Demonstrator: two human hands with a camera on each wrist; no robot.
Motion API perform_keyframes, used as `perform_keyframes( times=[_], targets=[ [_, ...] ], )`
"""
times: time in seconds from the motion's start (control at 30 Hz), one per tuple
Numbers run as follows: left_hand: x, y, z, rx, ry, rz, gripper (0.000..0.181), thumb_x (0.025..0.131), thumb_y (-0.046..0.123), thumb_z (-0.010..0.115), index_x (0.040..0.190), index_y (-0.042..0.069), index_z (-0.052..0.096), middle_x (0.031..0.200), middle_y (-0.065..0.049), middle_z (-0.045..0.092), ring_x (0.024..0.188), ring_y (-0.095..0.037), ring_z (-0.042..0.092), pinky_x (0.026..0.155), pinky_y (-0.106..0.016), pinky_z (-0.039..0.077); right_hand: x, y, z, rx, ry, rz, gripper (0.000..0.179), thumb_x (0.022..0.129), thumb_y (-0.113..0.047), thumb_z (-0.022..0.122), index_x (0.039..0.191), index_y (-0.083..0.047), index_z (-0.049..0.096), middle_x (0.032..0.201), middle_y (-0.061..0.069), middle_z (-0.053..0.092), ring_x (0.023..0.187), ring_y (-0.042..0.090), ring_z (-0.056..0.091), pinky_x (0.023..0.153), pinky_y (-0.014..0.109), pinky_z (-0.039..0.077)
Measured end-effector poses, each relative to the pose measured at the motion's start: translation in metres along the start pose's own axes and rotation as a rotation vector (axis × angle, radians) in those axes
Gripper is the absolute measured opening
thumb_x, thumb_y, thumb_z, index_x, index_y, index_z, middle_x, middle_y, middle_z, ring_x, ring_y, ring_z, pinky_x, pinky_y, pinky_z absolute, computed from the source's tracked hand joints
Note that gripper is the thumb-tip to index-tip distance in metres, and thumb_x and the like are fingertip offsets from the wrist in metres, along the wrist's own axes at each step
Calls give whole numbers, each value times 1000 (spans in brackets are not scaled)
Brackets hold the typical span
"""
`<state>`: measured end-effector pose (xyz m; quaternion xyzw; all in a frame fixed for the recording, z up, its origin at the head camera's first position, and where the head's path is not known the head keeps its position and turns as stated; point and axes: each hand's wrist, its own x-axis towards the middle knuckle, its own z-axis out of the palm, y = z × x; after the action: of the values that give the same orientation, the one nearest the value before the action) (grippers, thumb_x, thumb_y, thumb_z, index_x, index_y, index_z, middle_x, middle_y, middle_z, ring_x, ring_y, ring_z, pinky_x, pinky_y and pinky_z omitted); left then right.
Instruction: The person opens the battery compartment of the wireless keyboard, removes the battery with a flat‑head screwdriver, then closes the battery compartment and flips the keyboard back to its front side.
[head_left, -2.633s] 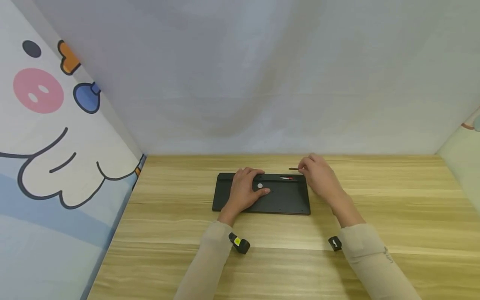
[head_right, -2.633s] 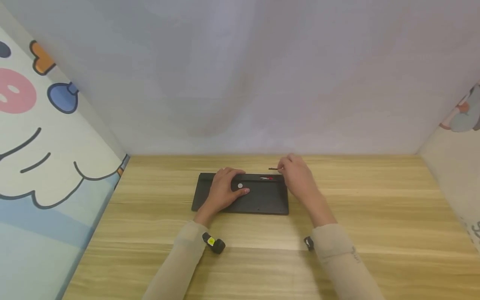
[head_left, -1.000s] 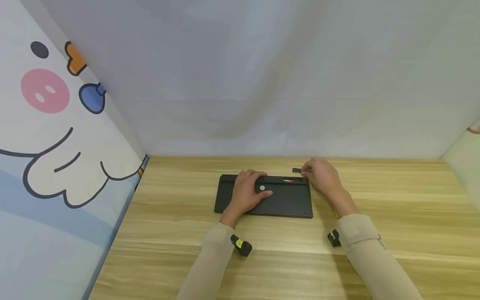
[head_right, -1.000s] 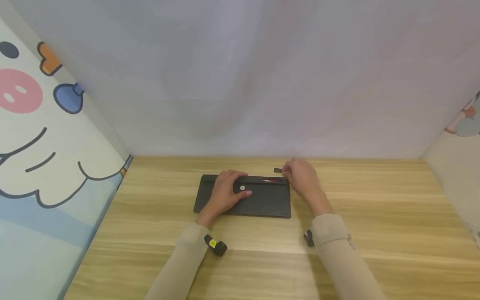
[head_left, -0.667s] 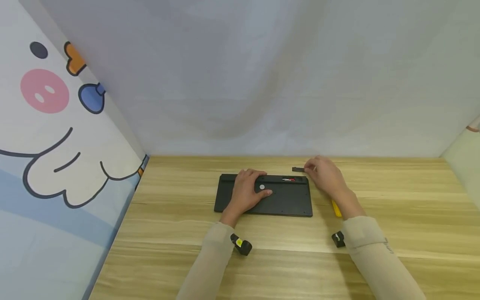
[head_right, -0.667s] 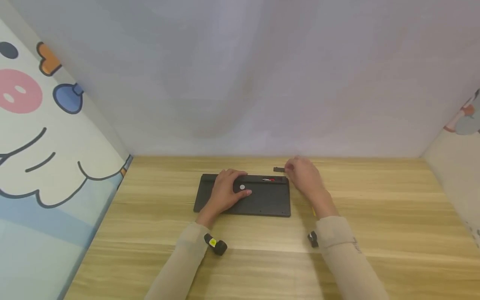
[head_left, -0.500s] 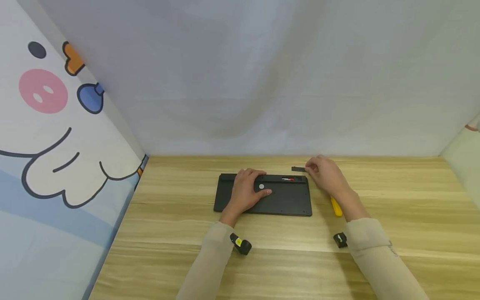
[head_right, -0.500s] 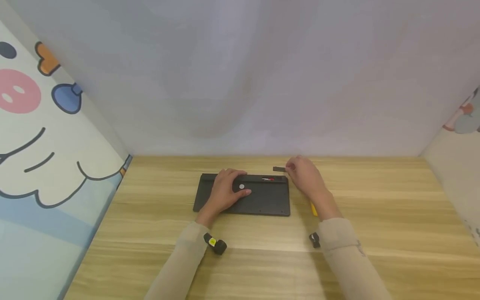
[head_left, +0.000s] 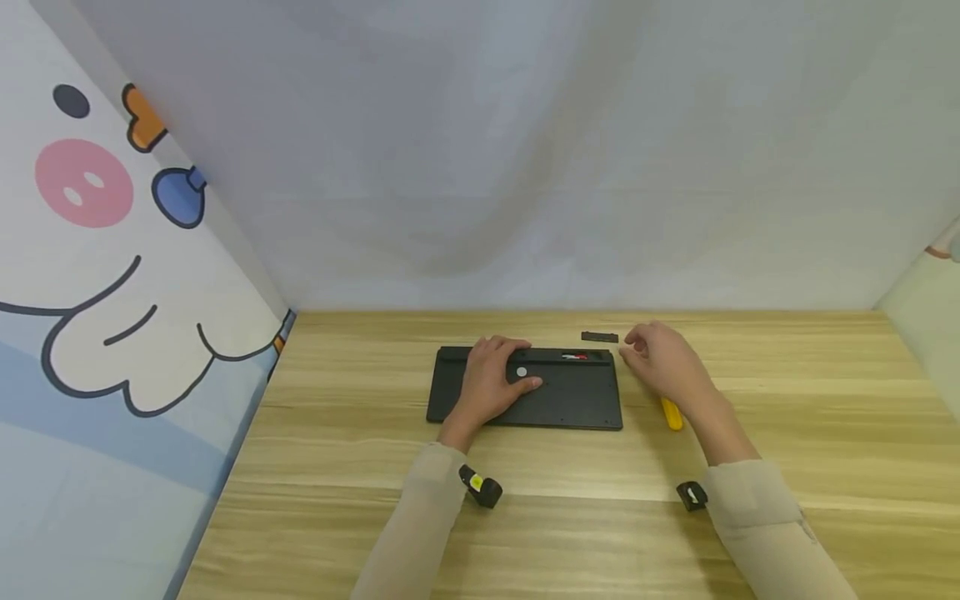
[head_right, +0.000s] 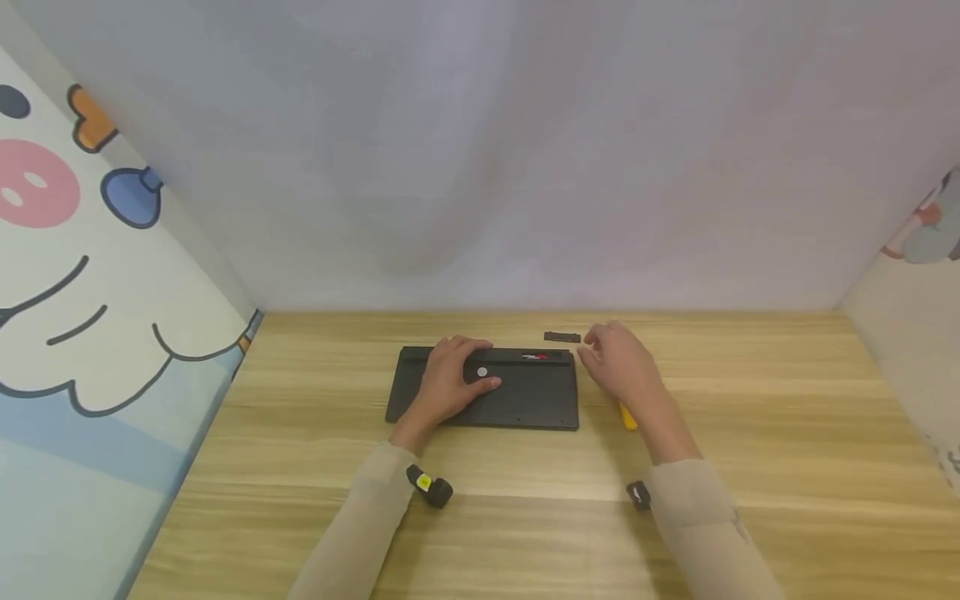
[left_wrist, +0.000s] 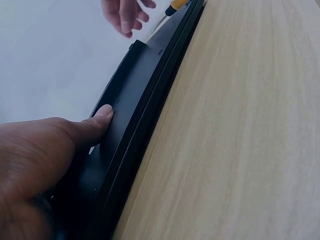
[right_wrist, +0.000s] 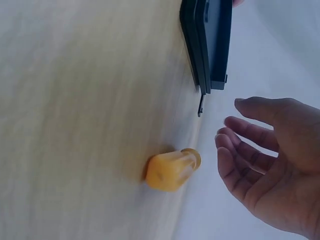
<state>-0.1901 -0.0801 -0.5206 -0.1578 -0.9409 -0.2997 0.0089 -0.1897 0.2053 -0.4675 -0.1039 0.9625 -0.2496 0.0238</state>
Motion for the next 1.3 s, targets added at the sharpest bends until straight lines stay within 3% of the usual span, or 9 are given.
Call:
perform_keyframes(
  times=[0.23, 0.5, 0.83, 1.03, 1.3],
  targets=[
    [-1, 1, -1, -8, 2, 4, 60, 89, 39, 79, 142, 19, 59, 137, -9, 62, 138, -31, 53, 134, -50, 19, -18, 8, -1, 7, 2, 37, 34, 102, -24, 60, 115, 7, 67, 108, 27, 67, 98, 39, 67, 87, 55, 59],
    [-1, -1, -2, -11, 12, 11, 60, 88, 40, 79, 140, 18, 60, 135, -9, 63, 136, -31, 54, 134, -51, 19, -30, 10, -8, -8, 7, 86, 30, 101, -25, 60, 104, 5, 67, 99, 23, 71, 86, 32, 68, 75, 48, 60],
    [-2, 2, -2, -15, 12, 17, 58, 89, 38, 80, 140, 18, 60, 134, -9, 63, 136, -31, 54, 133, -52, 20, -42, 18, -9, -7, -31, 164, 34, 98, -29, 64, 105, 4, 66, 103, 25, 72, 92, 37, 70, 77, 51, 60],
    [-1, 3, -2, -12, 11, 19, 58, 89, 38, 79, 140, 18, 60, 135, -9, 63, 136, -31, 54, 134, -51, 19, -47, 27, -6, -18, -82, 203, 42, 97, -35, 66, 108, 5, 63, 99, 22, 72, 84, 31, 69, 69, 43, 58],
    [-1, 1, 0, -8, 9, 15, 58, 89, 39, 79, 140, 19, 60, 136, -9, 63, 137, -30, 54, 134, -51, 20, -52, 33, -4, -5, -98, 194, 40, 97, -30, 65, 108, 7, 62, 99, 24, 72, 84, 32, 69, 71, 47, 58]
  ],
)
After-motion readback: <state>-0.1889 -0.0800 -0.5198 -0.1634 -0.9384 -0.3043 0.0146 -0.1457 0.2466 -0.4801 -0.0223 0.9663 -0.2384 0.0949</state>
